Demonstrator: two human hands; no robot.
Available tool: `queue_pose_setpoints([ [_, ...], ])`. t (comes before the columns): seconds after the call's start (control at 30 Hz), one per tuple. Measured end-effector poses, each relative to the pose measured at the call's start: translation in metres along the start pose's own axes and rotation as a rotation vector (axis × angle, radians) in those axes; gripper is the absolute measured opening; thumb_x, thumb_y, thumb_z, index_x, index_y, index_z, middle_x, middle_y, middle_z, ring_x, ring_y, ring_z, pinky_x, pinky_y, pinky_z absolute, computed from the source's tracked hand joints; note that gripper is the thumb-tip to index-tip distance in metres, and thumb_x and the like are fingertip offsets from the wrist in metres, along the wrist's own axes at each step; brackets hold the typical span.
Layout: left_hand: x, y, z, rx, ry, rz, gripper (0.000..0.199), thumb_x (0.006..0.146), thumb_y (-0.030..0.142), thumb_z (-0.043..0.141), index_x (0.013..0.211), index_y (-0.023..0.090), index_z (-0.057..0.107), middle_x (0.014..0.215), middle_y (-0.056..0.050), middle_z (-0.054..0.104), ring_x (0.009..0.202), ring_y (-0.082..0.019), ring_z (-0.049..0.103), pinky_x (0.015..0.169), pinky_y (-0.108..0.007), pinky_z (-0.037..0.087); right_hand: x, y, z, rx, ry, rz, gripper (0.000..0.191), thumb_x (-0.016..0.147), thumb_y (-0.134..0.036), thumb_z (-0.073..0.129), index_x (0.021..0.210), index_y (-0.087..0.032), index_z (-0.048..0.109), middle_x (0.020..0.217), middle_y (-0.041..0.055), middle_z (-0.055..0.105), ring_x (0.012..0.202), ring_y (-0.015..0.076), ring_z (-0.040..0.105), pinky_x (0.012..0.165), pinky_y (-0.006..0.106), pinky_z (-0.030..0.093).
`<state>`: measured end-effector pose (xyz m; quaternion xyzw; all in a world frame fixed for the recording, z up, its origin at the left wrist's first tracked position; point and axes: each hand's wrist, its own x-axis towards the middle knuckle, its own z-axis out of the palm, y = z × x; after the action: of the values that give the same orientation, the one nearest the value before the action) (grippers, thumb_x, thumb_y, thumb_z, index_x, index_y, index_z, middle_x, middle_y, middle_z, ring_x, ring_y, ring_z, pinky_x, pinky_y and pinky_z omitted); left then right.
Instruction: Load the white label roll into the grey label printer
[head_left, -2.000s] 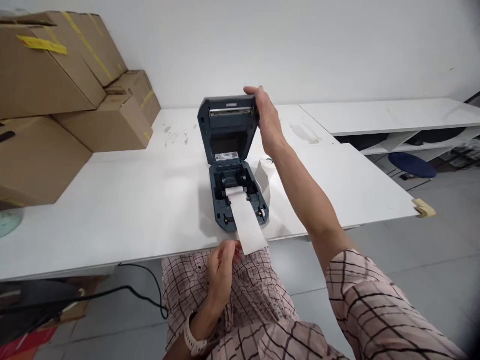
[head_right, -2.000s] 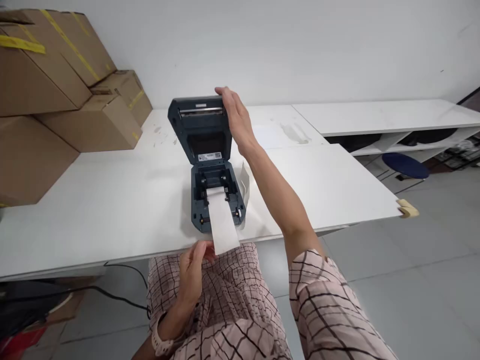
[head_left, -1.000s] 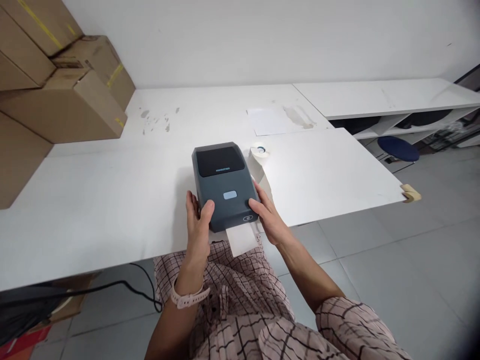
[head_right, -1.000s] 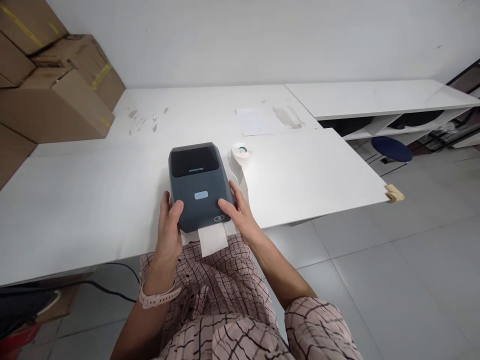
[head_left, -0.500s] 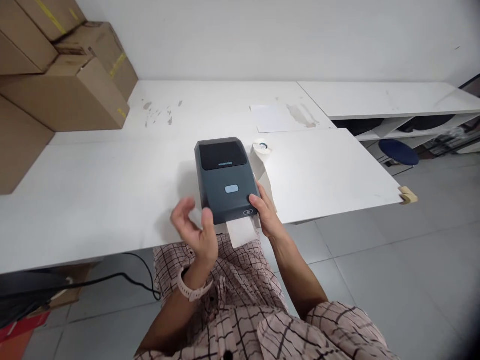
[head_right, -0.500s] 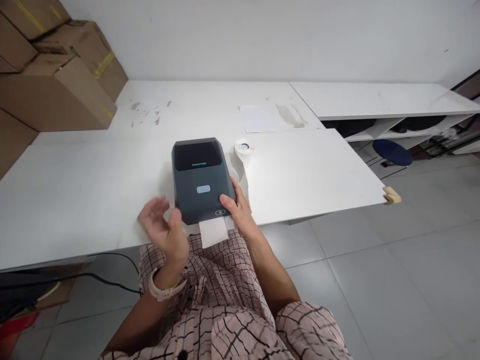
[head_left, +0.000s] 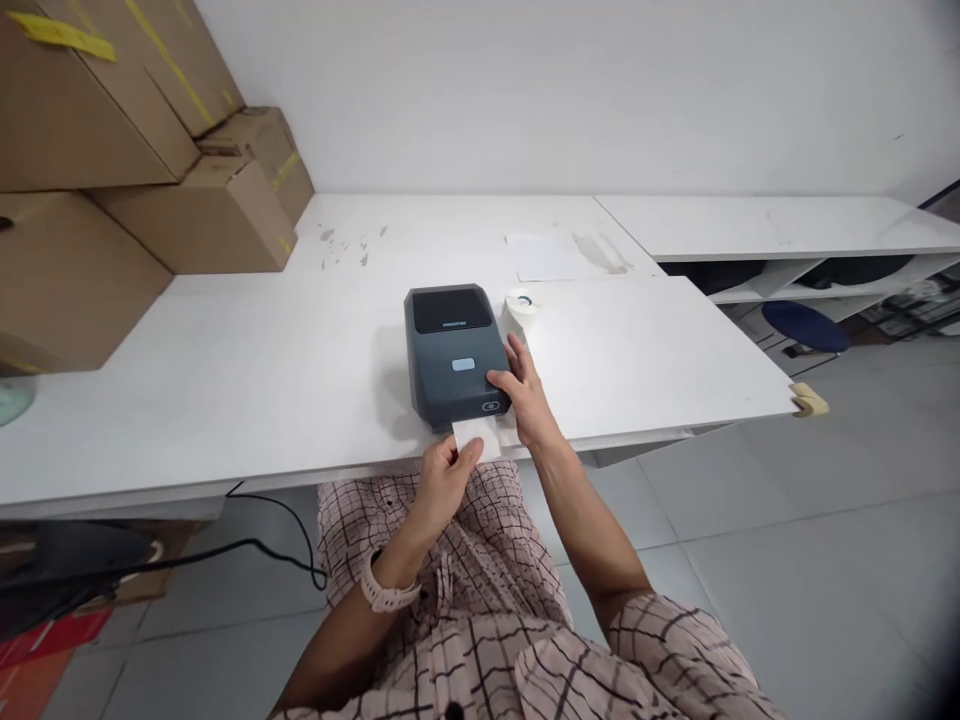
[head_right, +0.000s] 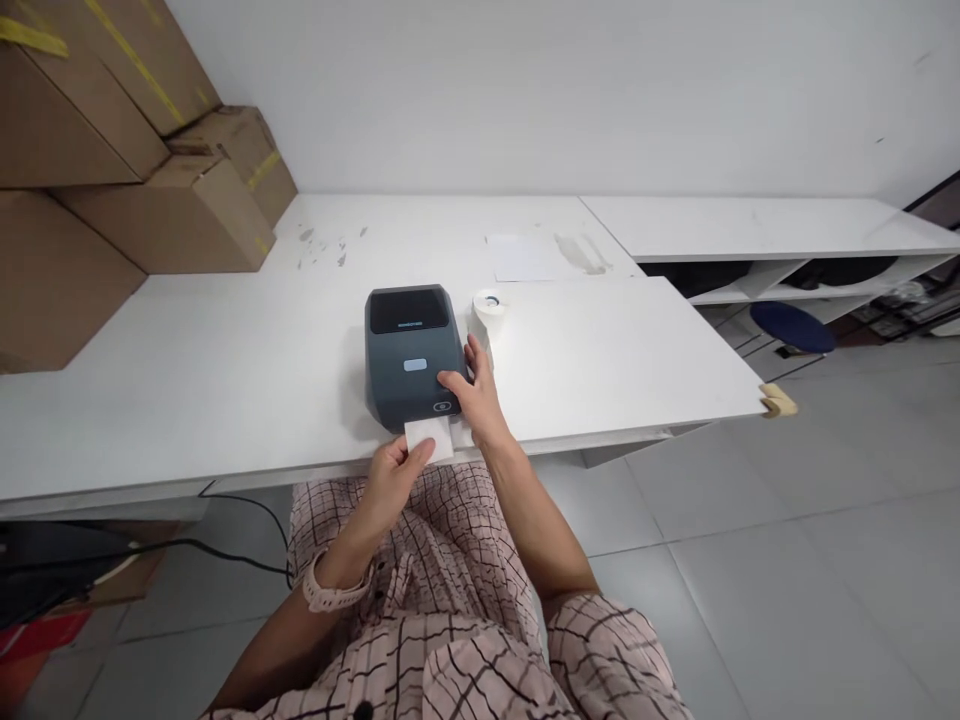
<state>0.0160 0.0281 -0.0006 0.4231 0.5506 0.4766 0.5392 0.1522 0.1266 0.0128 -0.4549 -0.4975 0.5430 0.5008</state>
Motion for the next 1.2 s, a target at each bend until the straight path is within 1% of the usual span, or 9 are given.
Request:
queue_pose_setpoints([
  [0.23, -0.016, -0.002, -0.016, 0.170, 0.014, 0.197, 0.043, 0.088, 0.051, 0.066, 0.061, 0.019, 0.055, 0.057, 0.005, 0.041, 0.057, -0.010, 0.036, 0.057, -0.026, 0.029, 0.025, -0.038, 0.007, -0.047, -0.054, 0.069, 0.118, 0.065, -0.039, 0.083, 0.165, -0.019, 0.025, 0.158, 0.0163, 0.051, 0.138, 0.0362, 0.057, 0.121, 0.053, 0.046],
  [0.37, -0.022, 0.015, -0.033, 0.135, 0.213, 0.261, 0.038, 0.089, 0.045, 0.066, 0.063, 0.020, 0.054, 0.057, 0.006, 0.037, 0.055, -0.010, 0.033, 0.054, -0.025, 0.028, 0.025, -0.041, 0.009, -0.151, -0.060, -0.002, 0.111, 0.067, -0.036, 0.079, 0.164, -0.019, 0.028, 0.153, 0.0150, 0.055, 0.133, 0.0346, 0.060, 0.118, 0.054, 0.048],
  [0.47, -0.013, 0.022, -0.043, 0.095, 0.380, 0.323, 0.026, 0.091, 0.043, 0.066, 0.079, 0.020, 0.066, 0.068, 0.003, 0.055, 0.061, -0.012, 0.047, 0.058, -0.025, 0.038, 0.026, -0.041, 0.008, -0.192, -0.077, -0.037, 0.109, 0.067, -0.037, 0.078, 0.164, -0.020, 0.029, 0.156, 0.0144, 0.053, 0.136, 0.0342, 0.058, 0.121, 0.054, 0.046],
  [0.53, -0.004, 0.024, -0.047, 0.094, 0.425, 0.359, 0.027, 0.094, 0.045, 0.065, 0.104, 0.022, 0.072, 0.098, -0.005, 0.073, 0.087, -0.017, 0.065, 0.074, -0.027, 0.051, 0.025, -0.040, 0.007, -0.197, -0.074, -0.039, 0.110, 0.068, -0.040, 0.080, 0.164, -0.021, 0.030, 0.158, 0.0144, 0.052, 0.140, 0.0348, 0.056, 0.123, 0.055, 0.044],
  [0.63, 0.008, 0.024, -0.049, 0.108, 0.358, 0.320, 0.049, 0.098, 0.055, 0.059, 0.139, 0.027, 0.064, 0.153, -0.012, 0.060, 0.139, -0.027, 0.057, 0.109, -0.040, 0.050, 0.020, -0.037, 0.005, -0.162, -0.080, -0.043, 0.112, 0.069, -0.047, 0.083, 0.165, -0.023, 0.031, 0.163, 0.0143, 0.048, 0.146, 0.0359, 0.051, 0.126, 0.055, 0.040],
  [0.7, 0.013, 0.023, -0.047, 0.104, 0.285, 0.278, 0.060, 0.100, 0.061, 0.053, 0.150, 0.028, 0.056, 0.166, -0.011, 0.048, 0.153, -0.029, 0.045, 0.122, -0.045, 0.042, 0.013, -0.033, 0.001, -0.104, -0.090, -0.043, 0.109, 0.074, -0.057, 0.082, 0.165, -0.026, 0.031, 0.168, 0.0120, 0.043, 0.154, 0.0339, 0.044, 0.129, 0.052, 0.035],
  [0.87, 0.021, 0.034, -0.044, 0.078, 0.207, 0.372, 0.069, 0.102, 0.067, 0.043, 0.158, 0.026, 0.050, 0.170, -0.009, 0.043, 0.159, -0.029, 0.037, 0.129, -0.045, 0.035, -0.002, -0.029, -0.016, 0.038, -0.105, -0.026, 0.087, 0.086, -0.080, 0.061, 0.158, -0.034, 0.044, 0.172, 0.0034, 0.041, 0.160, 0.0294, 0.035, 0.133, 0.054, 0.027],
  [1.03, 0.045, 0.063, -0.051, 0.028, 0.214, 0.523, 0.063, 0.104, 0.062, 0.045, 0.154, 0.025, 0.055, 0.166, -0.009, 0.050, 0.157, -0.028, 0.041, 0.129, -0.045, 0.035, 0.004, -0.056, -0.026, -0.036, -0.141, -0.164, 0.077, 0.093, -0.082, 0.049, 0.156, -0.039, 0.047, 0.171, 0.0009, 0.043, 0.158, 0.0289, 0.039, 0.131, 0.055, 0.028],
  [1.2, 0.080, 0.070, -0.060, 0.074, 0.215, 0.379, 0.063, 0.093, 0.041, 0.069, 0.152, 0.025, 0.055, 0.162, -0.014, 0.053, 0.155, -0.033, 0.044, 0.125, -0.050, 0.038, 0.038, -0.096, -0.019, -0.175, -0.122, -0.271, 0.079, 0.094, -0.082, 0.048, 0.160, -0.040, 0.040, 0.155, 0.0043, 0.061, 0.152, 0.0311, 0.048, 0.124, 0.059, 0.038],
])
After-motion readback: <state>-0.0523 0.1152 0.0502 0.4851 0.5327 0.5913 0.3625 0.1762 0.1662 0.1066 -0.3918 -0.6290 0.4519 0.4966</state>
